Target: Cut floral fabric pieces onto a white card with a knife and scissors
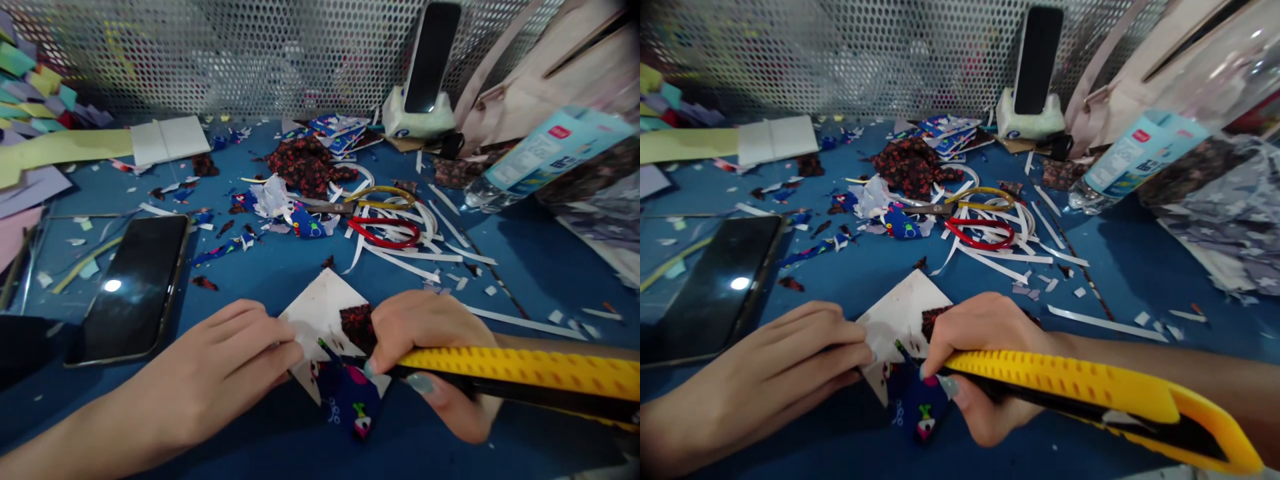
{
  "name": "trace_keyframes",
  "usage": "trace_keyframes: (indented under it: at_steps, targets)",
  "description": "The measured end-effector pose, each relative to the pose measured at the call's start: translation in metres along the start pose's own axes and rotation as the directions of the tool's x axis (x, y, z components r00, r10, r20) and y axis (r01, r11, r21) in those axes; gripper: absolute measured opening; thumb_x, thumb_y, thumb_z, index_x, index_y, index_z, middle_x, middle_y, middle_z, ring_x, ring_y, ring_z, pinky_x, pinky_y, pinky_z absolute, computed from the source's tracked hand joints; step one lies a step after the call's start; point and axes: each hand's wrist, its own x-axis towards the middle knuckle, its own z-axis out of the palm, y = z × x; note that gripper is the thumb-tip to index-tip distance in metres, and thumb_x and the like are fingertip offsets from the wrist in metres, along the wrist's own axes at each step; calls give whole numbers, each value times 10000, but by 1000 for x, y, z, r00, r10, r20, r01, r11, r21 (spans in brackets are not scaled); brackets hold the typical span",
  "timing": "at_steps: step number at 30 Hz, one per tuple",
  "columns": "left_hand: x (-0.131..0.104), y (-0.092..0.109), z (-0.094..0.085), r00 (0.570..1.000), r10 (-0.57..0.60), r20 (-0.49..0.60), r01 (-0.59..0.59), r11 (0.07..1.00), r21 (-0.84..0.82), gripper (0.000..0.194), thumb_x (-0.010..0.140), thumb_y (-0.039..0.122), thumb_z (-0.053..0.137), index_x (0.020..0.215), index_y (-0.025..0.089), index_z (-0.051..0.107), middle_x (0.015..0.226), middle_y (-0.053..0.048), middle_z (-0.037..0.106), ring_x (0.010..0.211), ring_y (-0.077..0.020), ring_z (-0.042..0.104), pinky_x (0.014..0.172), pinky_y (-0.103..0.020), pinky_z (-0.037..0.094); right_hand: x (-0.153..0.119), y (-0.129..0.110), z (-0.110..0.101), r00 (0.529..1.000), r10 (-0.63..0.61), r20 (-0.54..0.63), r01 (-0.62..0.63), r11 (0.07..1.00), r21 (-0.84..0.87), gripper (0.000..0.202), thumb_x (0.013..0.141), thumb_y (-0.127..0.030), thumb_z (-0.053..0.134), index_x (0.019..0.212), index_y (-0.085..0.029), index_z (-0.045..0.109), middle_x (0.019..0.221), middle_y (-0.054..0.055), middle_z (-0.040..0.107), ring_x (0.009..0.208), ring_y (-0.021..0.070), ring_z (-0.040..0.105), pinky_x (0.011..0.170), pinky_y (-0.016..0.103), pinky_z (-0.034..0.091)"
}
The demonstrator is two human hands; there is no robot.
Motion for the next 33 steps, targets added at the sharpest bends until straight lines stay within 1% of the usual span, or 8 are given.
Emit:
trace_keyframes:
  at_steps: [7,12,15,17,20,23,28,33]
  targets:
    - [-1,-1,2,999,11,-40,-10,1000,23,182,982,90,512,1133,122,607,1084,-64,634,901,-169,513,942,-343,417,1,4,2,1000,-6,5,6,1000,21,138,802,-221,459,873,-180,570,579,-12,571,447,107,479,474,239,394]
    - [-1,-1,4,999,9,-50,-8,1000,18,179,974,88,523,1120,126,618,1063,-62,639,896,-176,525,939,-357,420,10,-3,-11,927,-153,344,242,942,-234,259,966,-201,390,762,-184,549,552,-30,469,501,137,410,531,308,312]
    - [0,-1,3,999,-13,-36,13,1000,0,184,982,97,512,1129,131,617,1046,-67,627,888,-177,521,893,-345,425,13,-5,-14,895,-166,415,304,906,-294,302,982,-179,392,735,-180,565,558,-19,485,527,148,422,540,310,322]
    - [2,0,1,1000,-11,-27,10,1000,-7,196,988,90,493,1139,128,612,1047,-69,619,896,-178,518,888,-338,419,10,-2,-11,919,-186,347,276,934,-229,294,964,-196,375,752,-176,577,542,-23,491,505,141,413,527,301,340]
    - [5,2,-3,1000,1,-30,-1,1000,3,196,993,86,475,1125,123,615,1047,-72,619,913,-179,520,881,-325,418,5,3,-2,985,-137,101,146,985,-89,162,830,-196,435,813,-171,595,579,-17,570,496,114,463,515,260,386]
    - [7,3,-5,999,-2,-40,3,1000,26,193,1004,109,463,1103,135,627,1045,-67,631,905,-174,545,873,-316,429,1,5,2,993,-61,-99,61,998,-3,172,722,-163,483,834,-171,613,645,-2,639,522,97,527,527,226,424]
    - [7,4,-6,998,5,-55,-4,1000,27,196,1003,100,458,1096,136,627,1025,-64,644,889,-167,559,878,-318,436,2,4,-2,999,-41,34,41,999,-5,219,693,-151,491,870,-178,617,656,-7,645,524,98,535,536,225,442]
    - [4,2,-3,999,-4,-47,5,1000,17,188,1007,113,465,1102,137,625,1031,-62,631,895,-169,535,888,-317,424,3,2,-2,999,-17,35,17,1000,-4,222,679,-139,464,852,-187,596,631,-13,637,509,99,522,542,227,431]
